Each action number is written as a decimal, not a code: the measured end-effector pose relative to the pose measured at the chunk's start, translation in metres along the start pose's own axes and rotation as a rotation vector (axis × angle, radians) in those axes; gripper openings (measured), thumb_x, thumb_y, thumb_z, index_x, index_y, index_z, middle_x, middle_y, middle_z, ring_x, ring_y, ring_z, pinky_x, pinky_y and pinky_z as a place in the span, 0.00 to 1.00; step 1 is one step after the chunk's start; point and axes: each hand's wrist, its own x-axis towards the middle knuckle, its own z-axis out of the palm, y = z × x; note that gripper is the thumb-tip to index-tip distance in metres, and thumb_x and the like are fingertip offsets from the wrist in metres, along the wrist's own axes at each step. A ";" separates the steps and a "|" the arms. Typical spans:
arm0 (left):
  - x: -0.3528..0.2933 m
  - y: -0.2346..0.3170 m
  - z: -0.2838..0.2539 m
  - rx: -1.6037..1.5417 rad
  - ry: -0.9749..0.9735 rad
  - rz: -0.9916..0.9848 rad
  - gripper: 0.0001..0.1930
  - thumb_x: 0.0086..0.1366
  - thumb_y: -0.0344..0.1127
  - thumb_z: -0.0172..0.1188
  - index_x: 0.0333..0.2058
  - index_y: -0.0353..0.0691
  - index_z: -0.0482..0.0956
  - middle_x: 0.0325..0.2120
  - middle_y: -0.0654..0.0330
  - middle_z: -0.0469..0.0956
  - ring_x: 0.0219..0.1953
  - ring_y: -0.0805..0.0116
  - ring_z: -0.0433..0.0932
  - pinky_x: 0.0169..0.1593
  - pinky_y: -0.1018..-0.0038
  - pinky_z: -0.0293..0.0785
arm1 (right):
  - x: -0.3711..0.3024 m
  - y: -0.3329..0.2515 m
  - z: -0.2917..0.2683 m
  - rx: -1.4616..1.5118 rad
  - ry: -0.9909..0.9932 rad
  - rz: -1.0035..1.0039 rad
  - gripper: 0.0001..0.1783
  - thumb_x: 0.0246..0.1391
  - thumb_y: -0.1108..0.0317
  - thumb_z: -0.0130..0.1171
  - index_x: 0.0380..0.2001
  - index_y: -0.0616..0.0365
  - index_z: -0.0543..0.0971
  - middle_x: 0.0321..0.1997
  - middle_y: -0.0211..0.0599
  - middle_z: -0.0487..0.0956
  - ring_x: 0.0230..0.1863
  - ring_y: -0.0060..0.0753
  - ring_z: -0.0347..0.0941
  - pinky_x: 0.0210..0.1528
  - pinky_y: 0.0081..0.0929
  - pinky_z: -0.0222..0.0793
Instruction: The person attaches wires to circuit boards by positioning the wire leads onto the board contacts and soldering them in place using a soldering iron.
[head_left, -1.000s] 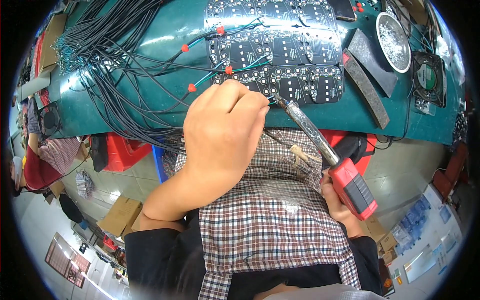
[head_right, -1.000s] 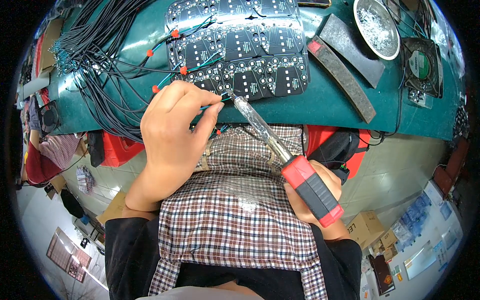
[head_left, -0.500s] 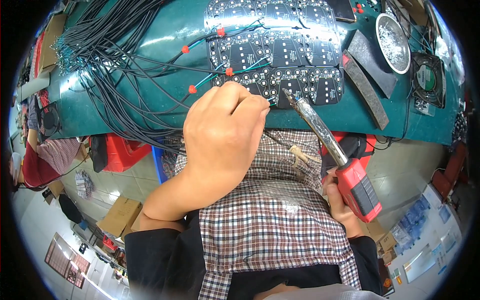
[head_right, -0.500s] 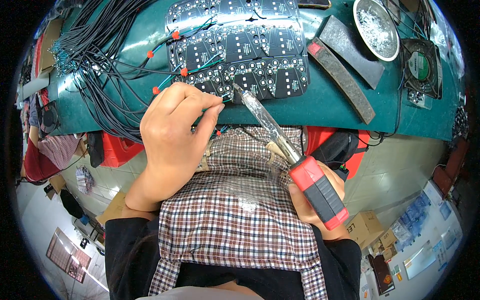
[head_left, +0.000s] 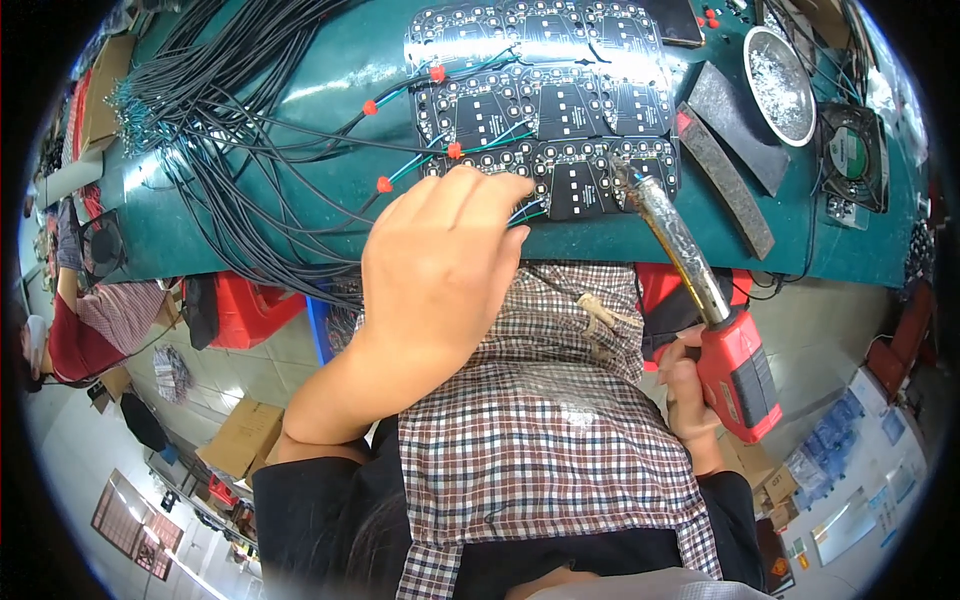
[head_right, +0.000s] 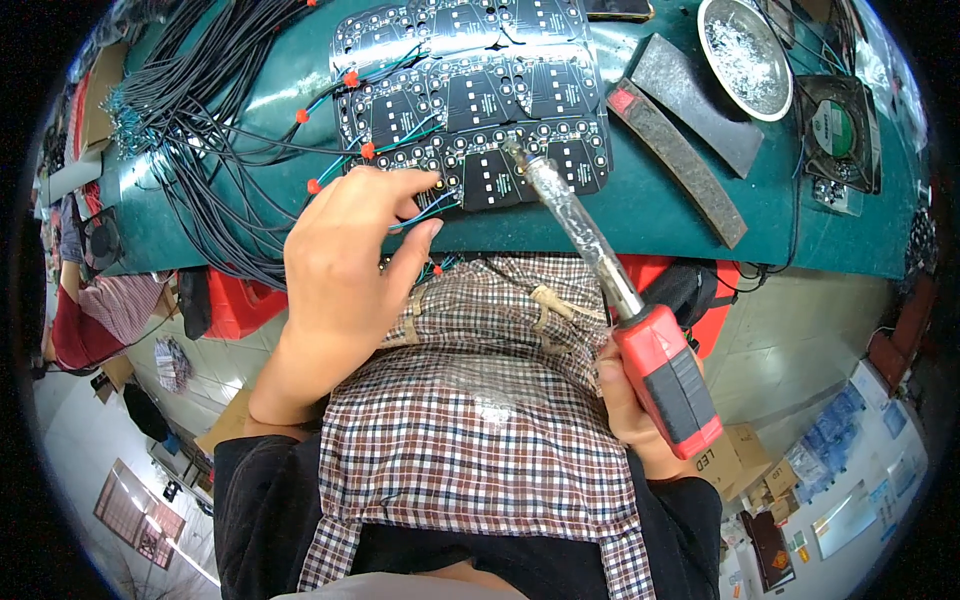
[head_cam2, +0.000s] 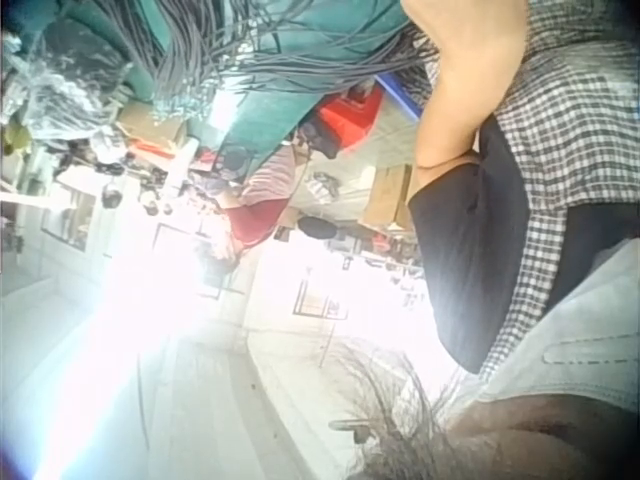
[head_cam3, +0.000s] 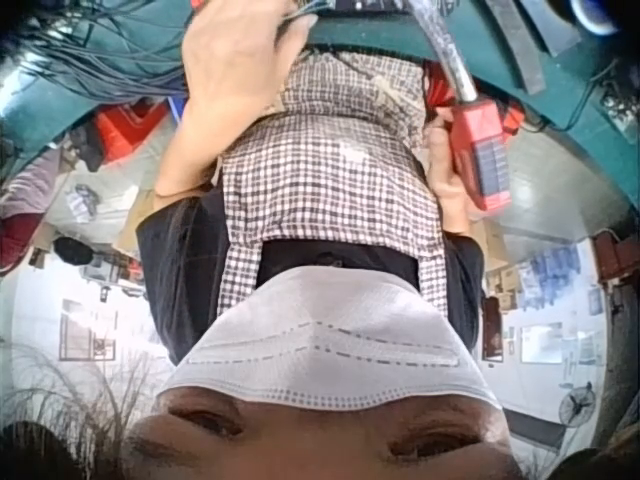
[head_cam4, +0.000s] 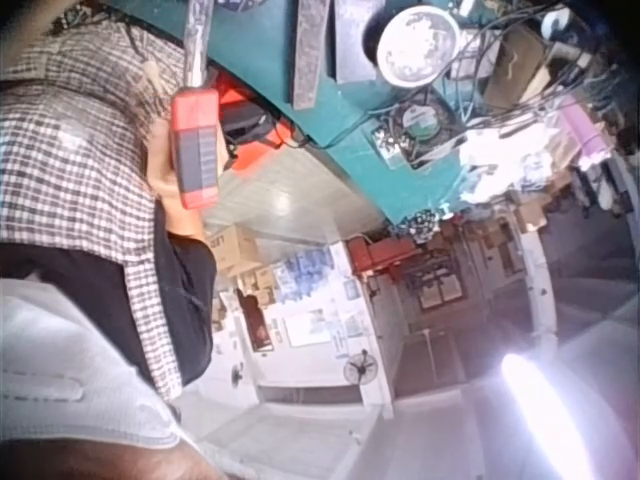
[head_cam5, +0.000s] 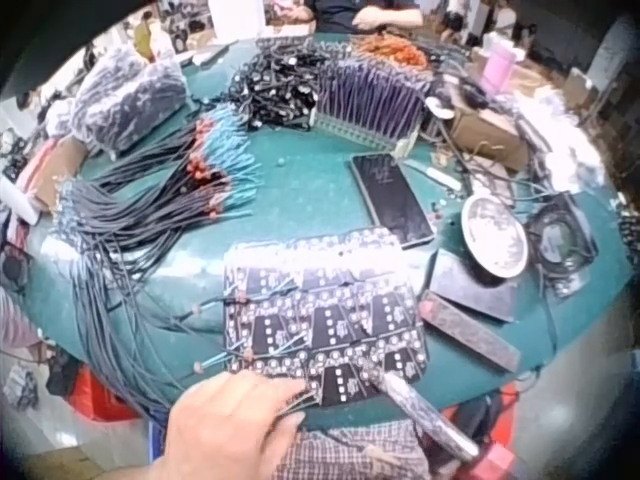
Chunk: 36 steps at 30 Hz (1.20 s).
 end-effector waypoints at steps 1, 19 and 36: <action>0.001 -0.001 -0.004 -0.015 -0.036 -0.034 0.20 0.52 0.26 0.72 0.46 0.42 0.82 0.33 0.59 0.78 0.33 0.61 0.78 0.38 0.68 0.74 | 0.000 -0.002 0.005 0.097 0.041 0.005 0.14 0.59 0.65 0.62 0.44 0.61 0.77 0.30 0.36 0.76 0.30 0.32 0.73 0.34 0.31 0.71; 0.058 -0.039 -0.023 0.087 0.025 0.183 0.20 0.55 0.42 0.73 0.47 0.52 0.83 0.45 0.61 0.78 0.49 0.57 0.76 0.51 0.57 0.69 | 0.034 -0.016 0.014 0.489 0.292 -0.119 0.15 0.65 0.69 0.54 0.51 0.65 0.70 0.21 0.30 0.67 0.16 0.18 0.57 0.21 0.21 0.59; 0.106 -0.098 -0.021 -0.002 0.286 -0.168 0.04 0.71 0.31 0.59 0.38 0.37 0.76 0.30 0.54 0.80 0.32 0.56 0.80 0.38 0.63 0.76 | 0.054 -0.031 0.004 0.457 0.194 -0.092 0.14 0.66 0.69 0.54 0.51 0.65 0.70 0.21 0.28 0.66 0.17 0.17 0.58 0.23 0.22 0.61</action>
